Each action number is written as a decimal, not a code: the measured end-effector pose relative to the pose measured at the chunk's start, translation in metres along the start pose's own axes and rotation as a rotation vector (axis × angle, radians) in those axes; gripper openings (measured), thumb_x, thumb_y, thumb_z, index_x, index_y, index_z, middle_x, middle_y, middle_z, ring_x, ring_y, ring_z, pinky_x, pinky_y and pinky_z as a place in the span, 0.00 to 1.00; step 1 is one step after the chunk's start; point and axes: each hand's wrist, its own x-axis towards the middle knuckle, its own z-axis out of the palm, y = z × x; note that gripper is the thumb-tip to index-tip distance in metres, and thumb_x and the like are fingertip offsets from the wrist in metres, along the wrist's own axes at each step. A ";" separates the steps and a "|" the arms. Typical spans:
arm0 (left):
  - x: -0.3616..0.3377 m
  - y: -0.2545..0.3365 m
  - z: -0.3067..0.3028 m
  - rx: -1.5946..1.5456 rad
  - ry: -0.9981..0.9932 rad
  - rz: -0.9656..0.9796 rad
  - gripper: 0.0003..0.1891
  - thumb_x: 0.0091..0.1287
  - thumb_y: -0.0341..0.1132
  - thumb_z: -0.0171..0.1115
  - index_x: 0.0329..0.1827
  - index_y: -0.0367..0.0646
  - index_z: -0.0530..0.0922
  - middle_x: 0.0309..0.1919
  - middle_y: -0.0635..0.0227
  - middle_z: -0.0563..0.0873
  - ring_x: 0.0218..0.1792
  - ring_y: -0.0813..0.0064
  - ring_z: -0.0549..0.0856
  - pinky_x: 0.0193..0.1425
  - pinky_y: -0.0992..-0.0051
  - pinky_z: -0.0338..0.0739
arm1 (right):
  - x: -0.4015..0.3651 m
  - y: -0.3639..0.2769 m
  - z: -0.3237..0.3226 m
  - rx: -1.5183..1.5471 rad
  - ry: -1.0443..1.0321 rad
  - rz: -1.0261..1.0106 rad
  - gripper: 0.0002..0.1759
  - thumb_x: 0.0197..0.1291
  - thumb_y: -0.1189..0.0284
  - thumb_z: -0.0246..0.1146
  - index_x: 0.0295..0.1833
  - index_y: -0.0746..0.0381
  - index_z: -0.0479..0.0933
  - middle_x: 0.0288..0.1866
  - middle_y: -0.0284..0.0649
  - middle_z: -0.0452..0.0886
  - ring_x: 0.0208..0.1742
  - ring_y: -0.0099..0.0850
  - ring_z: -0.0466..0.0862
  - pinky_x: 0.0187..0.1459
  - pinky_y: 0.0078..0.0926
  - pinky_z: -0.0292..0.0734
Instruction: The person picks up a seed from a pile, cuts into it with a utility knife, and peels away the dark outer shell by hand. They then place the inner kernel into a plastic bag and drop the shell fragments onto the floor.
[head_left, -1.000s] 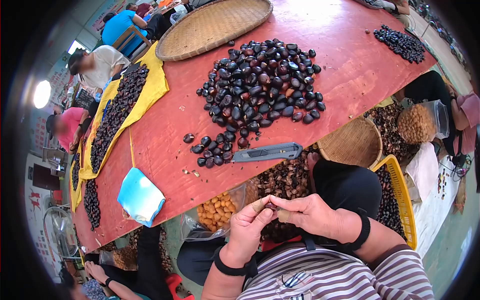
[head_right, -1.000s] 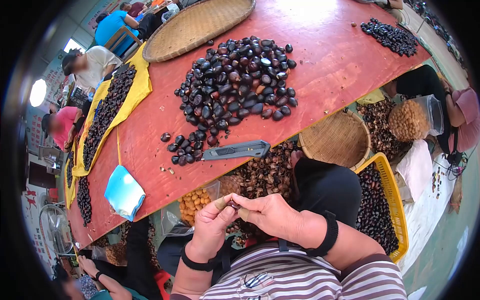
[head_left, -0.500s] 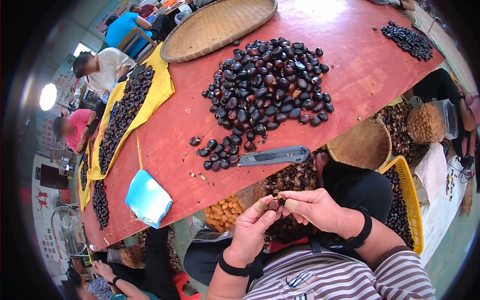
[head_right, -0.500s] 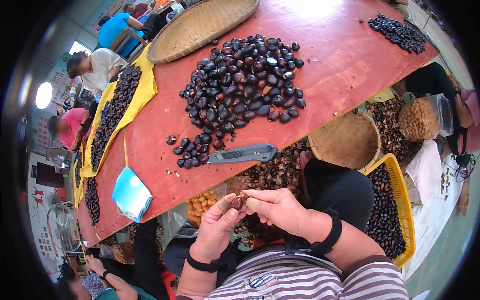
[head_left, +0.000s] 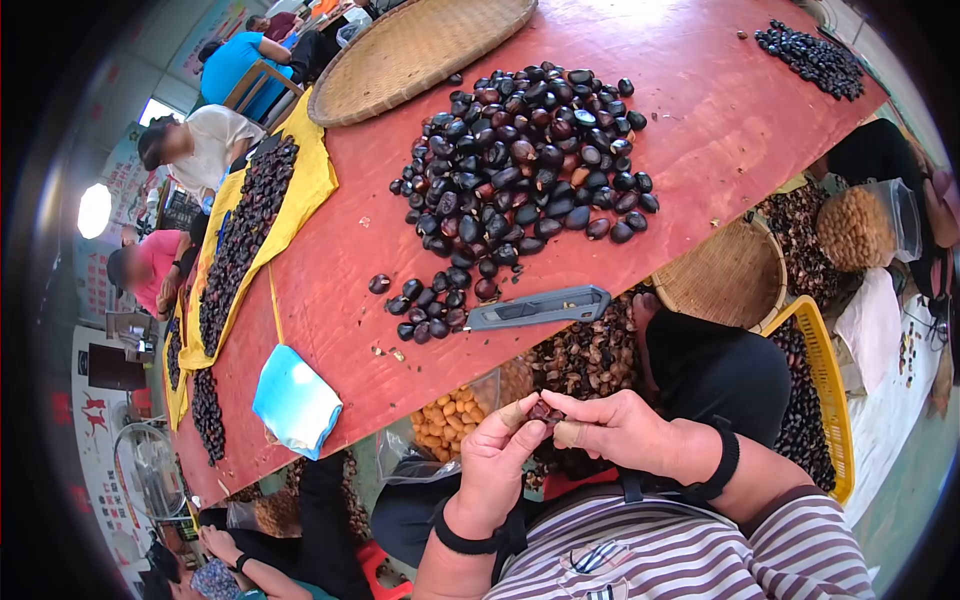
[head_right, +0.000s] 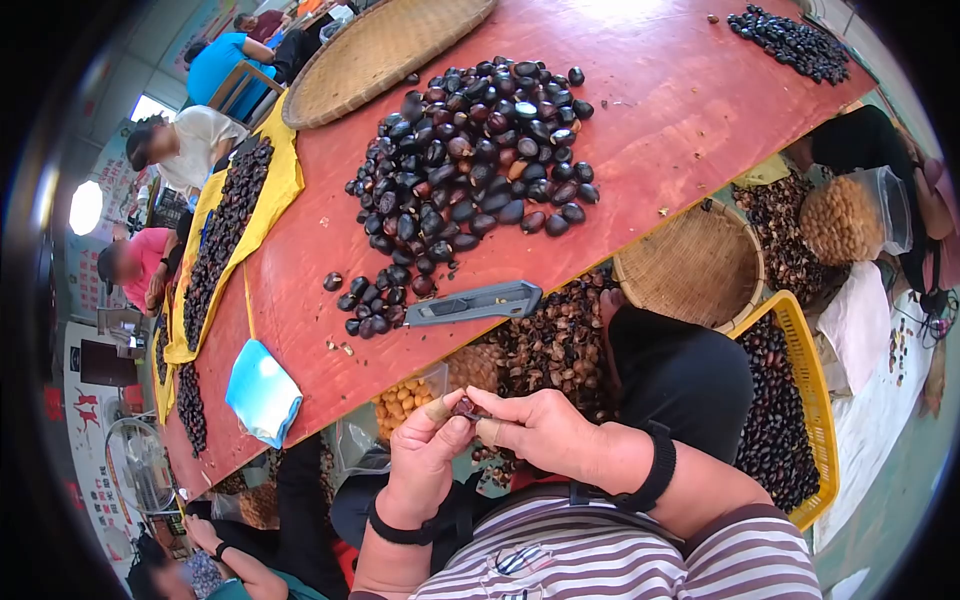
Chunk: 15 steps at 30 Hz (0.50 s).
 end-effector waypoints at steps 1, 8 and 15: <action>0.001 -0.002 -0.001 0.019 0.002 0.014 0.15 0.58 0.26 0.55 0.49 0.38 0.71 0.41 0.67 0.78 0.40 0.81 0.78 0.44 0.81 0.73 | 0.001 0.004 0.001 0.007 0.015 -0.045 0.20 0.55 0.72 0.57 0.55 0.56 0.68 0.25 0.32 0.76 0.24 0.19 0.73 0.28 0.16 0.70; 0.003 -0.003 0.004 -0.013 -0.007 -0.040 0.14 0.59 0.26 0.53 0.49 0.37 0.71 0.41 0.67 0.78 0.41 0.79 0.78 0.49 0.78 0.73 | 0.005 0.011 -0.004 -0.369 0.083 -0.259 0.17 0.55 0.72 0.56 0.52 0.58 0.69 0.28 0.43 0.78 0.29 0.28 0.78 0.32 0.21 0.72; 0.000 -0.003 0.005 -0.030 -0.009 0.004 0.14 0.59 0.27 0.54 0.49 0.39 0.71 0.39 0.69 0.79 0.36 0.84 0.77 0.40 0.85 0.72 | -0.005 -0.004 -0.002 -0.089 -0.011 0.081 0.23 0.55 0.70 0.56 0.58 0.55 0.64 0.25 0.28 0.74 0.24 0.15 0.68 0.27 0.13 0.68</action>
